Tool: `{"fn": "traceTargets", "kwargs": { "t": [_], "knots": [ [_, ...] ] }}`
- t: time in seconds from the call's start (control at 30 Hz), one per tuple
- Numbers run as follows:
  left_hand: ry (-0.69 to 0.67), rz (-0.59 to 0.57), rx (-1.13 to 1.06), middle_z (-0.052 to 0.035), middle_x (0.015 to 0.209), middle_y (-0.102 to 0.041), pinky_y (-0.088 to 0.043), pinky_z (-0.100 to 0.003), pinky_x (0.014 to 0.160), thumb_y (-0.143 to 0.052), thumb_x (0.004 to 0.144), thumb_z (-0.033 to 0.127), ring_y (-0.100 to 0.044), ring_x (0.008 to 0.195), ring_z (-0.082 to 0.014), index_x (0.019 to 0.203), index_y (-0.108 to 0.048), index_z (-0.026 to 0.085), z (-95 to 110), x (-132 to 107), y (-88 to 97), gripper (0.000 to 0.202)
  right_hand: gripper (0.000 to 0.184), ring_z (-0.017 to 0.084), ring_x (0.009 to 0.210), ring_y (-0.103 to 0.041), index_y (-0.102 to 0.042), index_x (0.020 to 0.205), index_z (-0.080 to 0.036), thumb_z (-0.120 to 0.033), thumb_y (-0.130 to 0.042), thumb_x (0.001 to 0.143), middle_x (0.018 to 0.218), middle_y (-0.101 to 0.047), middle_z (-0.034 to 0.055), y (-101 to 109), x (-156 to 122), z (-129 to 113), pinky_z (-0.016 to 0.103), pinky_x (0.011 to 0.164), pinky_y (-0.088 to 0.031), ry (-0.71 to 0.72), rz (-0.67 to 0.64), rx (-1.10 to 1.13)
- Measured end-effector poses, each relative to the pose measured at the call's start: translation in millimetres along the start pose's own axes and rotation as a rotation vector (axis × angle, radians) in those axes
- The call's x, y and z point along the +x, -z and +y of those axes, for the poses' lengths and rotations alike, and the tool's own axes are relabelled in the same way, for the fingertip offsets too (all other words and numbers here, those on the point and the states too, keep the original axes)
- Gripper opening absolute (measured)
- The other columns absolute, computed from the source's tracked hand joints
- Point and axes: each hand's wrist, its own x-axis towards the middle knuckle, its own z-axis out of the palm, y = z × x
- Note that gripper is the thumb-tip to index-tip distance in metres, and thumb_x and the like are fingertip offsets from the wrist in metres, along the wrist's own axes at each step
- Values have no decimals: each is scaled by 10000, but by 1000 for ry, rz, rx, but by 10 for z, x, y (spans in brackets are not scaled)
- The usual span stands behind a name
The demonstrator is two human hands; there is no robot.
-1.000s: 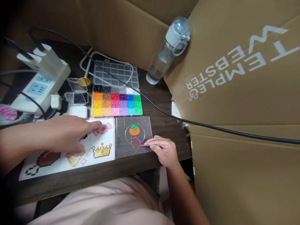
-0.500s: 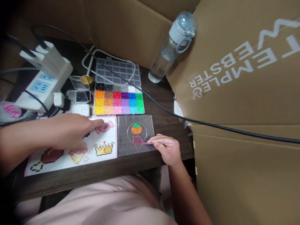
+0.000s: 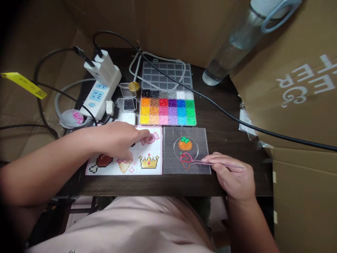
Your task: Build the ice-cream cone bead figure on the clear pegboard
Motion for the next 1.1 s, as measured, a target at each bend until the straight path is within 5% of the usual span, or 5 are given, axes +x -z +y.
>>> {"fn": "traceTargets", "kwargs": {
  "t": [0.63,0.8,0.97,1.1],
  "knots": [
    [-45,-12,-39,-67,981,-728,-416,-326,601,-673,694,366,-632,736,-252,1426,-507,331,-31,-58,25,752,18,207,812,-775,-830,823,-318,-321,-839,807,822,-817,35,-26,11,-22,328,769,-635,-97,66,53],
    [-32,-17,-58,-80,1028,-727,-456,-337,636,-699,661,346,-660,809,-273,1413,-526,325,-7,-61,36,772,72,206,747,-773,-833,782,-299,-356,-870,759,794,-812,55,-51,83,-58,278,611,-622,-142,125,146],
    [-9,-3,-56,-119,1025,-732,-486,-356,641,-741,610,350,-686,846,-309,1401,-551,291,26,-109,45,816,115,180,603,-711,-840,799,-276,-383,-858,760,819,-817,90,-108,518,-139,248,452,-508,-138,152,180],
    [14,13,-113,-117,1033,-735,-492,-353,634,-783,529,319,-702,884,-328,1340,-594,289,27,-116,59,833,274,83,431,-448,-845,845,-175,-431,-847,744,834,-809,153,-290,1130,-246,238,370,-325,-156,144,146]
  ]
}}
